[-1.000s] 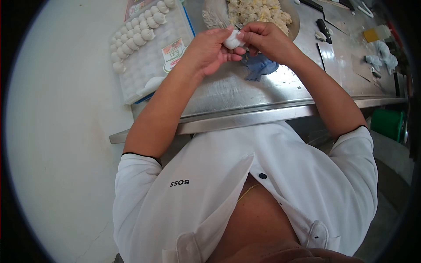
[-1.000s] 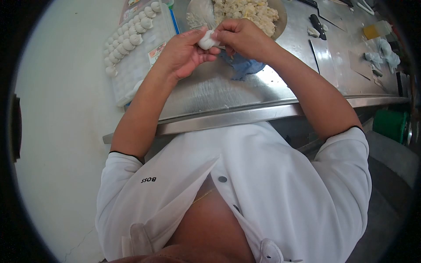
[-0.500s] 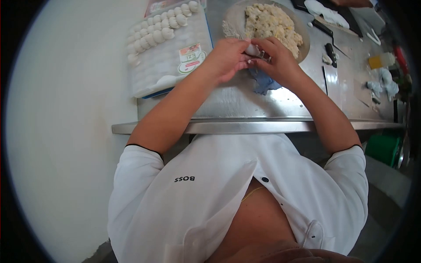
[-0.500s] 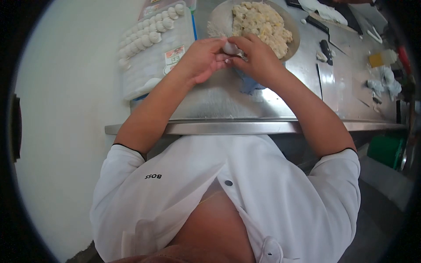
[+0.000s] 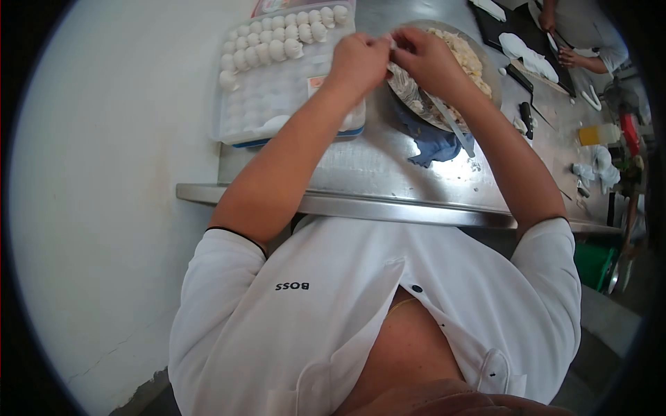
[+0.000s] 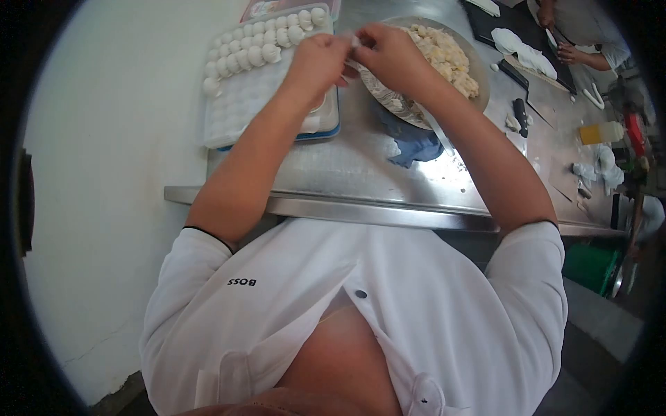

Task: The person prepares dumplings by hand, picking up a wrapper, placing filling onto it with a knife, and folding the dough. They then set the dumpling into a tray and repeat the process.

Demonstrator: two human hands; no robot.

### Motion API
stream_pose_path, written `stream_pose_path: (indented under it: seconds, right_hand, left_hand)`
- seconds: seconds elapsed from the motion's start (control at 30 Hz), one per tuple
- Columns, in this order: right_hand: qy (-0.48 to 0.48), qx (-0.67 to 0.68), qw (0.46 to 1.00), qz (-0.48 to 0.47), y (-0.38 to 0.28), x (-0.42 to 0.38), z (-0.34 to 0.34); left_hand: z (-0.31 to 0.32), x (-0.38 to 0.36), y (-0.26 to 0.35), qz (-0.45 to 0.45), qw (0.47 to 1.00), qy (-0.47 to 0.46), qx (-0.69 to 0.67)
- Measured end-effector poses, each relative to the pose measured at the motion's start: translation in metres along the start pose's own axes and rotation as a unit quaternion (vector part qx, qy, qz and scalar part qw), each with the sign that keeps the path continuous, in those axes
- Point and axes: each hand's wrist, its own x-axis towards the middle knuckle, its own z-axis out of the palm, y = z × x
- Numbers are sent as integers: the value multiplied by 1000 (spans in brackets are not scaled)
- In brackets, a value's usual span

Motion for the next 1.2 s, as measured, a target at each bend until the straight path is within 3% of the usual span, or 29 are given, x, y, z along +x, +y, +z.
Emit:
stream_pose_path:
  seconds: [0.2, 0.27, 0.3, 0.37, 0.47, 0.67, 0.8, 0.9, 0.97, 1.07, 1.2]
  right_hand:
    - [-20, -56, 998, -19, -6, 94, 57]
    - [-33, -202, 979, -25, -9, 115, 68]
    - [-36, -204, 978, -26, 0, 128, 75]
    - [-16, -307, 951, -26, 24, 148, 92]
    - [-73, -343, 937, -2, 15, 150, 95]
    - [-85, -377, 921, -44, 7, 147, 101]
    - [-104, -379, 916, -77, 2, 144, 103]
    - [-103, -367, 922, -71, 5, 149, 105]
    - [-146, -378, 907, -116, 5, 153, 102]
    - [-118, -384, 911, -91, 21, 163, 111]
    - [-122, -392, 908, -86, 22, 161, 113]
  left_hand:
    - [-67, 45, -8, 23, 989, 122, 82]
    - [-78, 48, -8, -9, 978, 164, 130]
    - [-82, 55, -16, -10, 978, 165, 127]
    - [-91, 75, -39, 52, 938, 151, 306]
    - [-87, 69, -41, 115, 928, 81, 345]
    - [-86, 79, -59, 125, 943, 115, 286]
    - [-89, 86, -63, 118, 923, 147, 335]
    - [-88, 78, -53, 57, 950, 126, 280]
    - [-92, 83, -60, 97, 925, 129, 344]
    - [-98, 89, -69, 115, 916, 142, 357]
    - [-95, 78, -69, 204, 925, 139, 290]
